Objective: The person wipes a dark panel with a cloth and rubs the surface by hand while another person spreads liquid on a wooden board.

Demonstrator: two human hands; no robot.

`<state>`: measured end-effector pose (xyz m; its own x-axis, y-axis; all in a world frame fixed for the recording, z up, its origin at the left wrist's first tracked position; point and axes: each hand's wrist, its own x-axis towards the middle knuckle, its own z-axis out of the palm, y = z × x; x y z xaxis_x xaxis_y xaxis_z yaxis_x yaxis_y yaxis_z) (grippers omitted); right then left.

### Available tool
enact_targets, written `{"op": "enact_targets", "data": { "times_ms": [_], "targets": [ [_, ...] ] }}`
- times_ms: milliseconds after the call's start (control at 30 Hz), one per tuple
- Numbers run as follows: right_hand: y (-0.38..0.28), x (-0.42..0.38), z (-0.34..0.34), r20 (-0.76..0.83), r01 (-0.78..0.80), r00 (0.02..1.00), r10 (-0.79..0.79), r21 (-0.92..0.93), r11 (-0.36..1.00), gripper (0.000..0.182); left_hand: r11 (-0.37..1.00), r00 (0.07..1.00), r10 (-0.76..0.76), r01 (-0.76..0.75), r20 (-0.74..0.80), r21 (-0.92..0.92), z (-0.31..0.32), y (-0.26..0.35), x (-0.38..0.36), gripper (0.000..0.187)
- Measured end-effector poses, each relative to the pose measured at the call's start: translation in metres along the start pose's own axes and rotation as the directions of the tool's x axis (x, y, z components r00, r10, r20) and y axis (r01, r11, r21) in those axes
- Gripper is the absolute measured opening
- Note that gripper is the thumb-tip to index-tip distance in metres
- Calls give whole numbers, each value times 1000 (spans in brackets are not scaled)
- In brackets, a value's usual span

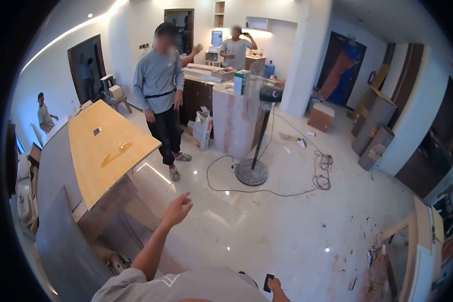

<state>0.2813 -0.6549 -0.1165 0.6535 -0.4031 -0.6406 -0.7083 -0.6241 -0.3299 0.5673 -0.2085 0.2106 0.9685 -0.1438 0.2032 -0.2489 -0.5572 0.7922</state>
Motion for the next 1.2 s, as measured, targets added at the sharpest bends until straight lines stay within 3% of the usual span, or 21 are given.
{"op": "enact_targets", "data": {
  "times_ms": [133,200,267,300,333,400,433,500,567,667,833,867,967,1033,1200],
  "targets": [
    [-19,15,-4,-46,19,999,-11,180,984,39,967,961,-255,253,109,35,24,-84,-79,62],
    [-46,36,-5,-68,84,996,-62,414,906,38,867,837,-438,489,328,-92,34,-86,-110,65],
    [-102,34,-26,-78,248,968,-237,426,870,42,756,755,-479,614,448,-227,42,-64,-130,68],
    [-119,59,-12,-44,321,933,-358,550,771,41,682,706,-488,675,513,-281,50,-50,-139,70],
    [-164,34,-30,-20,403,876,-482,580,708,39,656,690,-488,694,535,-297,57,-40,-144,71],
    [-241,1,-51,75,539,736,-673,536,650,38,613,670,-474,717,571,-333,70,-22,-143,73],
    [-275,-20,-62,109,630,661,-742,457,628,38,580,684,-450,713,574,-395,75,-16,-141,72],
    [-324,-54,-63,165,670,540,-826,510,540,39,507,718,-395,690,573,-516,82,-7,-133,69],
    [-353,-74,-60,148,682,451,-880,578,447,37,442,762,-452,643,464,-625,82,-11,-130,61],
    [-365,-94,-70,289,557,433,-854,659,505,36,287,782,-523,535,338,-795,74,-20,-130,42],
    [-346,-101,-51,392,404,368,-843,750,524,39,195,787,-414,567,457,-800,70,-36,-151,33],
    [-339,-97,-41,459,241,361,-812,795,557,44,181,787,-408,566,462,-804,72,-31,-154,34],
    [-333,-119,-60,605,-28,408,-684,757,653,49,119,789,-407,546,461,-829,89,-24,-158,35],
    [-331,-115,-65,627,9,408,-663,724,690,53,102,787,-386,556,482,-825,93,-20,-157,35],
    [-327,-109,-65,583,-17,380,-718,781,625,55,310,787,-361,607,501,-731,88,-18,-141,33]
  ]
}}
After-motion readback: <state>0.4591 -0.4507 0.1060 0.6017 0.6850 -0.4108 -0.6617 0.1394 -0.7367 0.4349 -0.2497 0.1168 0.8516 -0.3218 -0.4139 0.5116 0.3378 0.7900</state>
